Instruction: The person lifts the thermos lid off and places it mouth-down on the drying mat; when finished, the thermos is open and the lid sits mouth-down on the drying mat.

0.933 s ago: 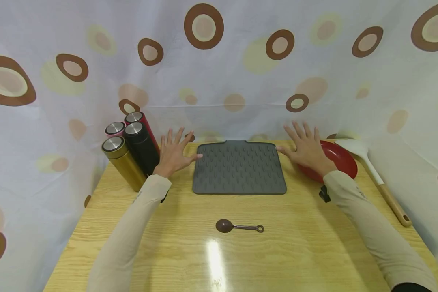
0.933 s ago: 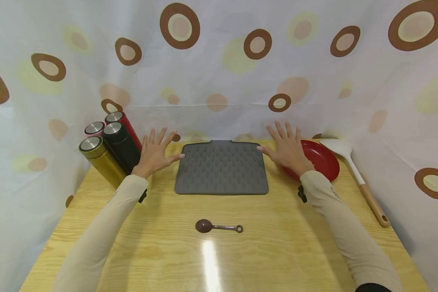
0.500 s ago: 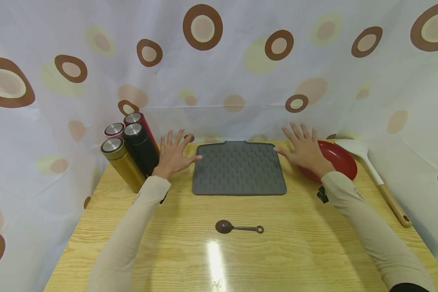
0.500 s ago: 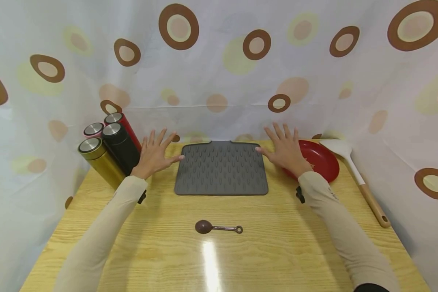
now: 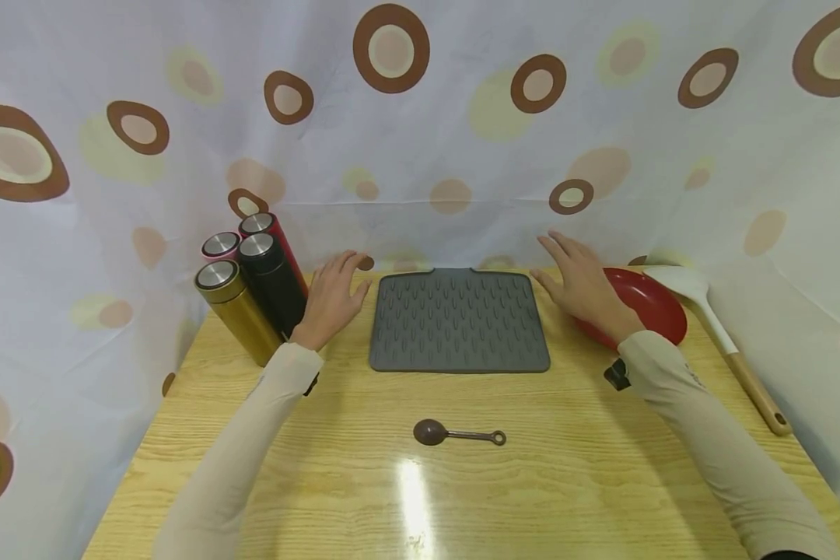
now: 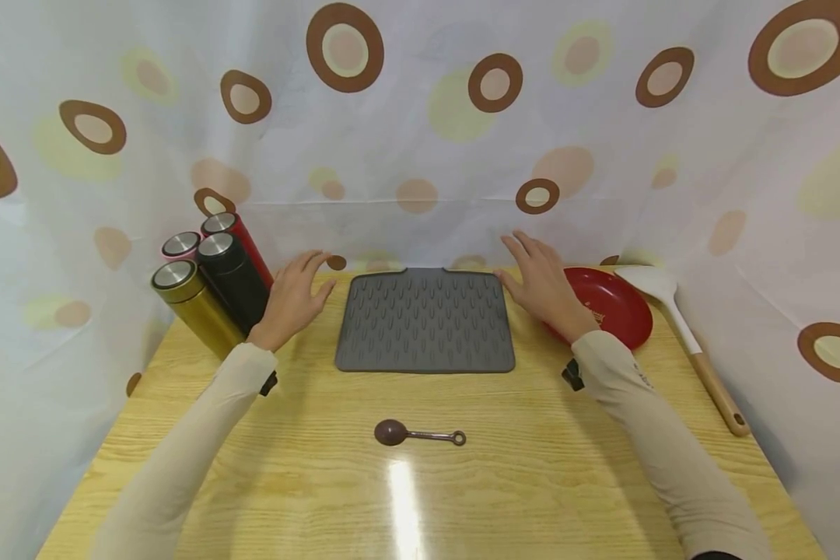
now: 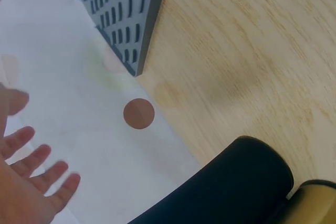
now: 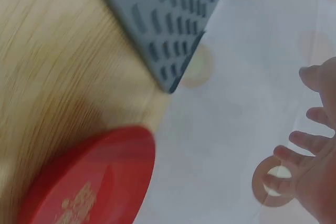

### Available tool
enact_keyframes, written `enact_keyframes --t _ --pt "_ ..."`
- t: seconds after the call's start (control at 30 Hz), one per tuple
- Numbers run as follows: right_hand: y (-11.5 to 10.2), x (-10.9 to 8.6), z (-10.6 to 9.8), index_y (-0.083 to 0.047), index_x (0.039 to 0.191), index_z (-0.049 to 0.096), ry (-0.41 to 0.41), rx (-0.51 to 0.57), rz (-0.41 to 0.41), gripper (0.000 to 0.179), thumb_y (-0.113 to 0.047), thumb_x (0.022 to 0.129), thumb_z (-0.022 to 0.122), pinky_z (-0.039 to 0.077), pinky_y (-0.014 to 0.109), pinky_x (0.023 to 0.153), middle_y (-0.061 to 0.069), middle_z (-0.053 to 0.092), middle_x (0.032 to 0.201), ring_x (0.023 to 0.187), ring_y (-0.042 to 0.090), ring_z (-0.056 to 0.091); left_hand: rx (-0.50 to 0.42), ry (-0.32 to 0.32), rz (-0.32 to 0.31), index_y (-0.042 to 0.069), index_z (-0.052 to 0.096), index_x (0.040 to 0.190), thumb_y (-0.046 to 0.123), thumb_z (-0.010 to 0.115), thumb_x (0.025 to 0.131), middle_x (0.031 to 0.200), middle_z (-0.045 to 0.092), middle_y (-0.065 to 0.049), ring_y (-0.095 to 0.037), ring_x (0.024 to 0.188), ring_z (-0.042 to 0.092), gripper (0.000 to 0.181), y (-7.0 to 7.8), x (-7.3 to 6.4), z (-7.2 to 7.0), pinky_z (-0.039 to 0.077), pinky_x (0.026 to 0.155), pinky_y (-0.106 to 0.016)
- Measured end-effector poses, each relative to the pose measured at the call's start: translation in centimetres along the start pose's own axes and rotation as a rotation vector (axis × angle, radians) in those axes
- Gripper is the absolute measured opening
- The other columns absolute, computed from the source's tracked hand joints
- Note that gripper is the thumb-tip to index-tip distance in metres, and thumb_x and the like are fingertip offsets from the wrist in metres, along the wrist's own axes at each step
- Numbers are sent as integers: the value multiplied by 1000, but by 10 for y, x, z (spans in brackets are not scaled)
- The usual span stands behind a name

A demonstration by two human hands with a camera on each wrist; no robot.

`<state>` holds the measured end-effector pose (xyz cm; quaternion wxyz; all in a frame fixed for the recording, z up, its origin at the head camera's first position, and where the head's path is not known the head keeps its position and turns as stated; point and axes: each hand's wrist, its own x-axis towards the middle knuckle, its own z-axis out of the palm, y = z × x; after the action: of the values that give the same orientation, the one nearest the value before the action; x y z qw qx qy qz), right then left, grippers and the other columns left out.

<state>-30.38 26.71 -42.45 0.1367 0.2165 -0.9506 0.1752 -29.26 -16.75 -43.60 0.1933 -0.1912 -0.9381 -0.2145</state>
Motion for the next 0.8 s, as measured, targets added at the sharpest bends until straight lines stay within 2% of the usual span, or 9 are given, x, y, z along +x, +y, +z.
enact_keyframes --t 0.07,0.17,0.33,0.47,0.6,0.8 --pt "-4 1 -3 0 156 44 15 51 2 60 -22 104 65 27 68 120 28 40 160 148 49 36 -27 49 37 2 63 136 17 67 103 137 63 -19 -38 128 59 36 2 0 -3 48 106 -55" --pt "-13 0 -4 -2 152 49 26 121 12 54 -19 104 64 34 66 118 25 47 155 142 46 44 -65 99 82 1 65 128 15 64 104 129 66 -20 -37 118 64 28 4 -3 -6 54 97 -53" --pt "-29 0 8 3 143 56 63 259 -42 42 -15 105 63 48 61 105 25 60 139 121 41 59 -143 110 76 1 67 125 11 63 105 127 66 -19 -36 110 66 23 3 -16 -13 57 86 -52" --pt "-40 0 15 4 138 60 94 331 -87 36 -11 105 63 53 57 98 23 62 133 114 38 63 -191 114 62 1 68 125 10 62 105 125 66 -16 -39 106 66 22 -1 -25 -18 58 84 -52" --pt "-49 2 15 3 134 63 129 371 -120 33 -7 103 66 57 53 91 22 65 128 109 35 65 -213 134 66 3 69 120 8 64 104 121 68 -14 -37 102 67 18 -6 -31 -22 58 86 -50" --pt "-58 7 11 4 130 64 154 439 -147 30 -3 101 68 59 53 85 22 66 122 104 33 66 -220 206 96 1 72 116 2 68 99 115 70 -15 -33 94 66 17 -11 -36 -33 59 82 -51"
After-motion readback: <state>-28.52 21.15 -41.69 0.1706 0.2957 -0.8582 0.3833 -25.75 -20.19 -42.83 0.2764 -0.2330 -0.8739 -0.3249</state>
